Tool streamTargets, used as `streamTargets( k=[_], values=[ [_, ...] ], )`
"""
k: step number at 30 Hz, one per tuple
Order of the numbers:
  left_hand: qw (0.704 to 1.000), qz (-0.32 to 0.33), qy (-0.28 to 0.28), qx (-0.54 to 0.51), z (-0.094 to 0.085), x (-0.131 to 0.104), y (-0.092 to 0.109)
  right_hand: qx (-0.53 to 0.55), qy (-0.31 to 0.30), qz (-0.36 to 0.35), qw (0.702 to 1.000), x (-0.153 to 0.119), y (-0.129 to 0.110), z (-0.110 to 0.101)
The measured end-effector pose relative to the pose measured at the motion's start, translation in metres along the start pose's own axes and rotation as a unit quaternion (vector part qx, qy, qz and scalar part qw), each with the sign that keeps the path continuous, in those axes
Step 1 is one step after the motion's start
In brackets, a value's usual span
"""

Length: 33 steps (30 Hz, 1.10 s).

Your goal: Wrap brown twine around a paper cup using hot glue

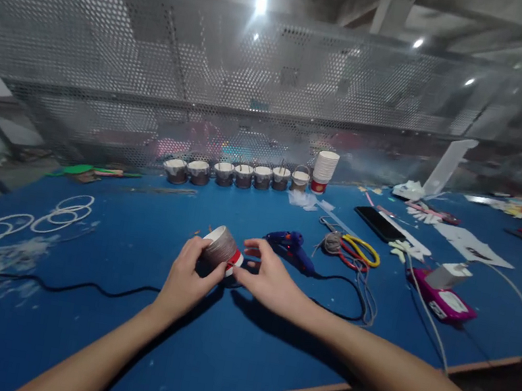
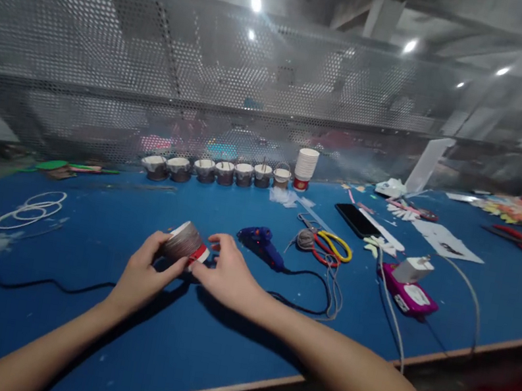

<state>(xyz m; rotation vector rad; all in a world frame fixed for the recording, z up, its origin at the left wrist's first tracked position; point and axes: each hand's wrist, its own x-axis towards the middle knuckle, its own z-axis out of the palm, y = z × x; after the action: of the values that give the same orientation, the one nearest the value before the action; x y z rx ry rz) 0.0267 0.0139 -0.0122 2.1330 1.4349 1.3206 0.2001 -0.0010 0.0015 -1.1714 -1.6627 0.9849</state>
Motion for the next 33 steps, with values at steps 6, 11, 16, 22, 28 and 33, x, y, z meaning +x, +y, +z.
streamTargets(
  k=[6, 11, 16, 22, 28, 33],
  values=[
    [1.000, -0.030, -0.007, 0.002, -0.004, 0.003, -0.007, 0.046, -0.009, 0.083, 0.995, 0.007, 0.003, 0.009],
    [0.999, -0.040, -0.009, 0.005, -0.004, 0.002, -0.003, -0.052, 0.028, -0.028, 0.998, 0.003, 0.003, 0.009],
    [0.996, -0.072, -0.050, -0.025, -0.005, 0.001, 0.006, -0.171, 0.059, -0.167, 0.969, -0.003, 0.008, 0.001],
    [0.984, -0.120, -0.105, -0.083, -0.007, -0.001, 0.019, -0.250, 0.057, -0.194, 0.947, -0.007, 0.011, -0.004],
    [0.972, -0.155, -0.133, -0.116, -0.011, -0.002, 0.024, -0.250, 0.077, -0.196, 0.945, -0.007, 0.009, -0.003],
    [0.975, -0.141, -0.132, -0.112, -0.013, -0.002, 0.025, -0.227, 0.080, -0.173, 0.955, -0.009, 0.006, -0.003]
  ],
)
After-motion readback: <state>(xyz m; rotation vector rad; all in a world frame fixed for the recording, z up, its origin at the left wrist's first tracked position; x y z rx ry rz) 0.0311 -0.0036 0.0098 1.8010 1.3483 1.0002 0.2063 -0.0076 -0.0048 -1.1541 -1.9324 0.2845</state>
